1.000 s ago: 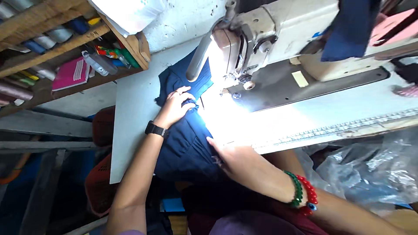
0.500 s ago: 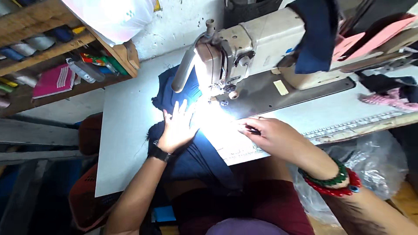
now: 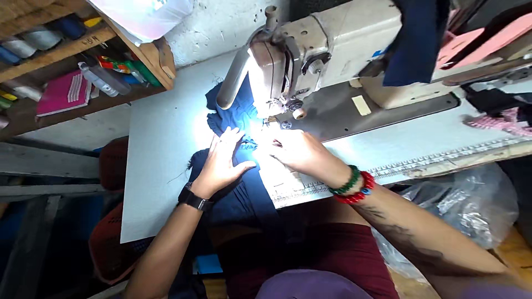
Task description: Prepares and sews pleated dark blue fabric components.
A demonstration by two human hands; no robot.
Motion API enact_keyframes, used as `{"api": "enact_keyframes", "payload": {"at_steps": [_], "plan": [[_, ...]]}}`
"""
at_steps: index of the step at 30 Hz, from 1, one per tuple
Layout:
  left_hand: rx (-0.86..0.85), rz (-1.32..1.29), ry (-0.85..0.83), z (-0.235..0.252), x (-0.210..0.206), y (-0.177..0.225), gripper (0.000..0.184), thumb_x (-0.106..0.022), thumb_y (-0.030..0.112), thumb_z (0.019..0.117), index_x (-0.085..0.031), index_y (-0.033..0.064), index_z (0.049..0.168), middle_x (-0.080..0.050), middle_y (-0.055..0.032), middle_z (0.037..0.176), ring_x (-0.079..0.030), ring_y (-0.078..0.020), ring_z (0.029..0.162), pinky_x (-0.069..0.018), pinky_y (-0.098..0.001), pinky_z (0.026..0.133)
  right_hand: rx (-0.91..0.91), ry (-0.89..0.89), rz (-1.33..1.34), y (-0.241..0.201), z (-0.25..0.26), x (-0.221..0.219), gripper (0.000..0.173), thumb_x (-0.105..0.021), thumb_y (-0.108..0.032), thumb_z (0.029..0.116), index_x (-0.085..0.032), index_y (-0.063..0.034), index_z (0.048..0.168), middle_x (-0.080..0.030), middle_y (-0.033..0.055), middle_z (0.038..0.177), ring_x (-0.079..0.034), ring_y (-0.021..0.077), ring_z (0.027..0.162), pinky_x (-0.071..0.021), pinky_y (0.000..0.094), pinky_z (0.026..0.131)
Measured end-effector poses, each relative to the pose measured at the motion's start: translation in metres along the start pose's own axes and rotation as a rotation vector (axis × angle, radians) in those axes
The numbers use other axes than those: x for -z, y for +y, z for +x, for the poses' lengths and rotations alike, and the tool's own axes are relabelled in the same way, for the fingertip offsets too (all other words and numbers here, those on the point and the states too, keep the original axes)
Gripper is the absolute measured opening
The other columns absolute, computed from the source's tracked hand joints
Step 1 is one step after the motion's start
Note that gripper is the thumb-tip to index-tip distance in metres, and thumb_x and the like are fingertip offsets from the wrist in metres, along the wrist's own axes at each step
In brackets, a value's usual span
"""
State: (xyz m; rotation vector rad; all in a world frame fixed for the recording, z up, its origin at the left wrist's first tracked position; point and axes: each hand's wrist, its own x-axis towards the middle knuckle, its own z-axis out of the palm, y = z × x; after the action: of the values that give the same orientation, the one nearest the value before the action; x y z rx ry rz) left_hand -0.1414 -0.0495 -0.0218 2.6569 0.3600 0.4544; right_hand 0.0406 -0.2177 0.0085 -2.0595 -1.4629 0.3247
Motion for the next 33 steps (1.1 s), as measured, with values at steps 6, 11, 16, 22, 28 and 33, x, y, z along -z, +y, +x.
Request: {"api": "enact_keyframes", "payload": {"at_steps": [6,11,16,22,28,33], "plan": [[-0.004,-0.014,0.037,-0.003,-0.006,-0.004,0.071,-0.068,0.053,0.0923,-0.055,0.0064,0.144,-0.055,-0.0088,0.15,-0.035,-0.0268,0.151,-0.0165,-0.0565,0.126,0.019,0.037,-0.092,-0.003,0.022,-0.034,0.04,-0.063,-0.046,0.0991,-0.07,-0.0068,0.096,-0.064,0.0125,0.08,-0.066,0.0312,0.078,-0.0501,0.0516,0.062],[0.012,-0.133,0.121,-0.003,-0.007,-0.004,0.028,-0.07,0.029,0.0951,-0.068,0.0056,0.109,-0.062,-0.0133,0.137,-0.044,-0.0264,0.145,-0.0259,-0.0531,0.124,0.017,0.059,-0.123,0.003,0.024,-0.04,0.036,-0.063,-0.044,0.0996,-0.068,-0.0091,0.092,-0.062,0.0113,0.08,-0.065,0.0311,0.078,-0.0492,0.0513,0.062],[0.037,-0.074,0.139,-0.002,-0.01,-0.002,0.021,-0.064,0.024,0.0987,-0.071,0.005,0.102,-0.061,-0.0147,0.14,-0.045,-0.0274,0.144,-0.027,-0.0511,0.124,-0.009,0.042,-0.037,0.001,0.021,-0.032,0.032,-0.065,-0.042,0.0993,-0.068,-0.0117,0.092,-0.063,0.0099,0.08,-0.065,0.0301,0.078,-0.0497,0.0522,0.062],[-0.022,0.234,-0.094,0.003,-0.008,0.004,0.048,-0.035,0.027,0.1077,-0.05,0.0238,0.153,-0.041,0.0018,0.162,-0.024,-0.0248,0.156,-0.0074,-0.0702,0.121,0.01,0.117,-0.108,-0.003,0.018,-0.041,0.028,-0.064,-0.039,0.0996,-0.07,-0.0126,0.107,-0.067,0.0086,0.084,-0.067,0.0272,0.076,-0.0526,0.0487,0.061],[-0.033,0.264,-0.198,0.044,-0.001,-0.013,0.049,-0.035,0.03,0.1073,-0.049,0.0226,0.154,-0.041,-0.0002,0.162,-0.025,-0.0285,0.156,-0.0065,-0.0714,0.12,-0.078,0.065,-0.126,0.018,-0.004,0.003,0.012,-0.068,-0.019,0.0967,-0.073,-0.0108,0.104,-0.07,0.0099,0.088,-0.069,0.0297,0.079,-0.0544,0.0548,0.064],[-0.047,0.258,-0.139,0.071,-0.009,-0.028,0.05,-0.035,0.03,0.1076,-0.05,0.0168,0.153,-0.044,-0.0058,0.161,-0.028,-0.0308,0.154,-0.0057,-0.0712,0.121,-0.083,0.078,-0.15,0.055,-0.012,0.031,0.016,-0.063,-0.021,0.1017,-0.073,-0.0103,0.109,-0.071,0.0127,0.104,-0.07,0.0325,0.093,-0.0558,0.0584,0.076]]}}
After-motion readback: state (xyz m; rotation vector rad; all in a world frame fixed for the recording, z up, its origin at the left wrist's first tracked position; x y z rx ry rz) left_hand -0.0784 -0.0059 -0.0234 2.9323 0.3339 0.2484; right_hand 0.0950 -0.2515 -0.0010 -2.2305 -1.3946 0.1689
